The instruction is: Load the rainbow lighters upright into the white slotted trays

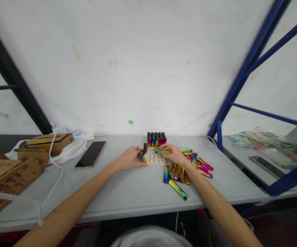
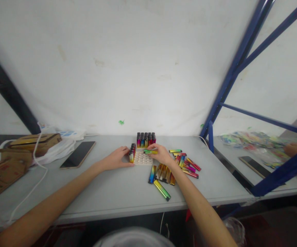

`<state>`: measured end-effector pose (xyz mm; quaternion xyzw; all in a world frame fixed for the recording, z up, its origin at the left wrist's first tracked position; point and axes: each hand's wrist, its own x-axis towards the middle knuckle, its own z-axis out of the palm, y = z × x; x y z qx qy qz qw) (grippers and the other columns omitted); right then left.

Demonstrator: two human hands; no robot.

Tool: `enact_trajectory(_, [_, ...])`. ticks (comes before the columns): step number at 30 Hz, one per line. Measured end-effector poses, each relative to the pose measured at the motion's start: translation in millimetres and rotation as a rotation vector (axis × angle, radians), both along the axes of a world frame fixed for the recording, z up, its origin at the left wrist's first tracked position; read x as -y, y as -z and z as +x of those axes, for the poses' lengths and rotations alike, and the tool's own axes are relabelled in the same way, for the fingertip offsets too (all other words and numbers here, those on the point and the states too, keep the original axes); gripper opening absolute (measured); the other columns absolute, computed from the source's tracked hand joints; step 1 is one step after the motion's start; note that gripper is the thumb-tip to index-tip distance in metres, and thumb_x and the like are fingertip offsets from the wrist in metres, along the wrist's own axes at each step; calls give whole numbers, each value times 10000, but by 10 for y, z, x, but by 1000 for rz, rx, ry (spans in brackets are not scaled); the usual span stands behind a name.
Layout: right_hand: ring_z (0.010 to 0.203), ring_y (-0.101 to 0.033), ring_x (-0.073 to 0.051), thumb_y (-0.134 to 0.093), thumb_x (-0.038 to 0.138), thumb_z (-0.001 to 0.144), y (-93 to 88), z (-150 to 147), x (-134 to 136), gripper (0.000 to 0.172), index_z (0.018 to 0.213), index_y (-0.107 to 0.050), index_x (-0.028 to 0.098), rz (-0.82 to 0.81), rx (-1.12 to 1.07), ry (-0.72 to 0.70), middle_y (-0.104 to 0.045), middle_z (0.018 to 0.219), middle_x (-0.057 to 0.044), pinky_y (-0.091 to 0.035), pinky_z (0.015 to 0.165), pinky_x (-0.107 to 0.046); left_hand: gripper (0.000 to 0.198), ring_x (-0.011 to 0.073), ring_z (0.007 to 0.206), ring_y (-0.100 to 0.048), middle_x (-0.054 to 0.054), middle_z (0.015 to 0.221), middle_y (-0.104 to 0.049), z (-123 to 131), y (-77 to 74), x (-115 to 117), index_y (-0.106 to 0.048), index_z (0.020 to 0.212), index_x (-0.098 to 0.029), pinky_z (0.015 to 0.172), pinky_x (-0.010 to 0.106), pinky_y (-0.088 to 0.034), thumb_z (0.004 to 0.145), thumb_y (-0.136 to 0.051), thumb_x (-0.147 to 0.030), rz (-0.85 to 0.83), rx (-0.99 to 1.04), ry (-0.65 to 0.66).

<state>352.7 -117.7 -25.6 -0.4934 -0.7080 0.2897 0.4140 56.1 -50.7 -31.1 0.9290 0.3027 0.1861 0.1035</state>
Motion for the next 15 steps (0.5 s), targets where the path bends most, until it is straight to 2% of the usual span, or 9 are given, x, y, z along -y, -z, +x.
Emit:
enact_trajectory(5, [976,-699,-205,-803,321,779,40,-11,-29,460,1213,-707,199,-30,-78,-19,-719,1177,-80,-580,932,-380,643,312,957,-647,121,1022,-677,-2,-15,10,-704,1010,-185,872,411,-532,800,-711,-793,1,6,6])
enact_trajectory(8, [1022,-692,-232,-810,368,787,27,-15,-32,389,1127,-737,194,-23,-54,10,-722,1155,-87,-572,958,-396,643,308,956,-647,112,1010,-672,-3,-18,12,-698,1001,-192,870,406,-532,806,-696,-805,12,-3,4])
enact_trajectory(10, [985,-697,-235,-781,430,817,9,-22,-17,345,1060,-724,192,-39,-54,17,-724,1117,-86,-582,921,-390,637,309,952,-646,112,1012,-670,-6,-9,6,-695,996,-195,867,409,-534,807,-696,-803,13,-5,1])
enact_trajectory(13, [791,-671,-196,-686,551,893,-11,-42,15,374,1050,-639,214,-106,-82,9,-703,936,-41,-584,765,-348,633,315,961,-644,116,1022,-671,-12,14,-10,-694,1002,-195,870,417,-535,808,-700,-797,10,-3,3])
enact_trajectory(15, [643,-591,-157,-614,645,920,-22,-65,34,429,1065,-562,244,-169,-116,3,-653,831,1,-528,626,-303,638,318,977,-644,121,1038,-672,-14,24,-18,-692,1018,-189,884,419,-533,811,-704,-792,9,-6,5])
